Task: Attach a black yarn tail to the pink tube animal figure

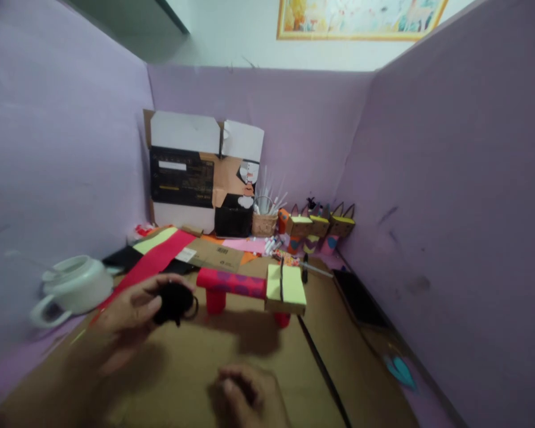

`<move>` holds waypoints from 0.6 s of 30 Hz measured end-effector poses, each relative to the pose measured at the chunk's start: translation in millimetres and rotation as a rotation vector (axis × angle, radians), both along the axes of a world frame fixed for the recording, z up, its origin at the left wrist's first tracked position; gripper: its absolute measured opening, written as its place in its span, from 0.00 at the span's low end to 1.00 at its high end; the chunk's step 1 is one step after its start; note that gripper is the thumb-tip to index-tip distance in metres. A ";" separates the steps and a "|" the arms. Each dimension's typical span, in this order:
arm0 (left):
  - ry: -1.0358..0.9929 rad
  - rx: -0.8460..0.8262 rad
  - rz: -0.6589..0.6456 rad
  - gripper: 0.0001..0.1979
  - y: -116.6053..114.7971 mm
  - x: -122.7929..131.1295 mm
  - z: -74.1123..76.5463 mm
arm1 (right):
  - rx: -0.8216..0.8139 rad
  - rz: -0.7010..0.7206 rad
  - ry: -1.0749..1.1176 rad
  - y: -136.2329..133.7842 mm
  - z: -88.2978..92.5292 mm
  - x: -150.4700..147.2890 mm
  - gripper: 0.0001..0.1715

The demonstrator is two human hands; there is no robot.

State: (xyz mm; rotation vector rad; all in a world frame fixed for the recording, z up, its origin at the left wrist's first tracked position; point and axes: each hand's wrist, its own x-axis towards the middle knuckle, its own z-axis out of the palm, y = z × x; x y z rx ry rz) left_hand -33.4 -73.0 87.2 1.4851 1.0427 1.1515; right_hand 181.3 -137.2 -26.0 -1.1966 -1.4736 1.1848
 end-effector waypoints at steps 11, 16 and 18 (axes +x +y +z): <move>-0.650 -0.707 -0.181 0.11 -22.1 42.0 -80.0 | -0.098 -0.147 0.363 10.2 7.4 -4.8 0.19; -0.600 -0.672 -0.154 0.11 -24.3 44.7 -77.1 | -0.021 -0.150 0.262 8.5 11.6 -7.5 0.19; -0.573 -0.662 -0.149 0.14 -25.4 46.5 -77.9 | 0.043 -0.198 0.211 9.5 11.0 -10.4 0.16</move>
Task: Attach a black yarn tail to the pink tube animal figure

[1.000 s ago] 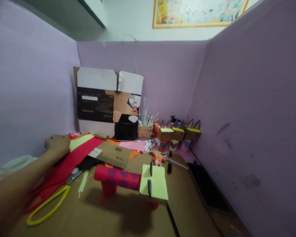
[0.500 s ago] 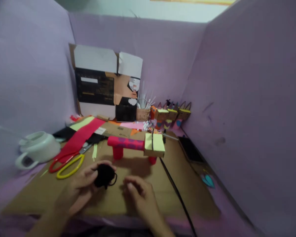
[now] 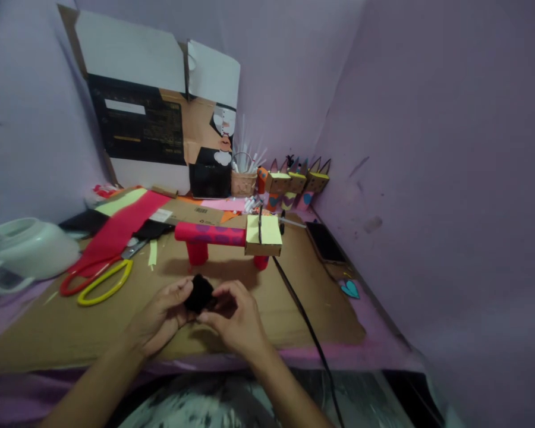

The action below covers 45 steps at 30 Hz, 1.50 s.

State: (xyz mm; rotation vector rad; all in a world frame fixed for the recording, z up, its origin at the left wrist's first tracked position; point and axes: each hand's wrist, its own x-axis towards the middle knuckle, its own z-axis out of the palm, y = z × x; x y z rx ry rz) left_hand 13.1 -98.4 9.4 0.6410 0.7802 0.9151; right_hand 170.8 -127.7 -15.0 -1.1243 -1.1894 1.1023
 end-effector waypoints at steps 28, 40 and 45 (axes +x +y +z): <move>0.634 0.183 0.258 0.21 72.8 -57.4 -2.7 | 0.018 -0.208 -0.169 74.4 11.0 81.3 0.14; 0.689 0.198 0.228 0.27 68.6 -54.6 -7.1 | 0.103 -0.547 -0.323 166.7 35.6 76.5 0.24; 0.689 0.187 0.214 0.27 70.8 -55.8 -10.7 | -0.014 -0.690 -0.495 202.9 27.6 56.2 0.20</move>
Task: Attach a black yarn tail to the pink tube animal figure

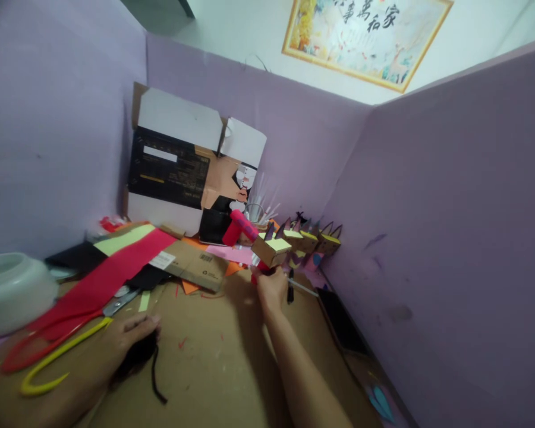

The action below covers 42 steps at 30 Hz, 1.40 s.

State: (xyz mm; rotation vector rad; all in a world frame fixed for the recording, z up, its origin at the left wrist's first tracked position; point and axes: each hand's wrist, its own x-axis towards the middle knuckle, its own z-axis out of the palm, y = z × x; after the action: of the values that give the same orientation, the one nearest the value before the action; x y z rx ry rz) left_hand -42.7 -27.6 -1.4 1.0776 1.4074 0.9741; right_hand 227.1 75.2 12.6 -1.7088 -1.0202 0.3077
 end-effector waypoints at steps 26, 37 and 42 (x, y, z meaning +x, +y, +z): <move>-0.067 -0.035 0.031 0.26 -3.3 2.5 8.9 | 0.086 0.044 -0.024 -5.5 -12.8 -23.8 0.10; -0.168 -0.005 0.026 0.25 1.7 4.1 11.0 | 0.212 0.191 0.223 -61.5 -14.6 -32.4 0.27; -0.200 0.053 -0.117 0.22 18.8 40.2 42.0 | 0.059 0.606 0.568 -100.9 1.1 -48.7 0.22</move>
State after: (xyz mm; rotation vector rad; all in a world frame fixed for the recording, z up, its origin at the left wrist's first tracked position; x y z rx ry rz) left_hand -2.4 -8.8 40.7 1.0577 1.1498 1.0094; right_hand 178.4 -25.7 13.7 -1.1149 -1.0684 1.0737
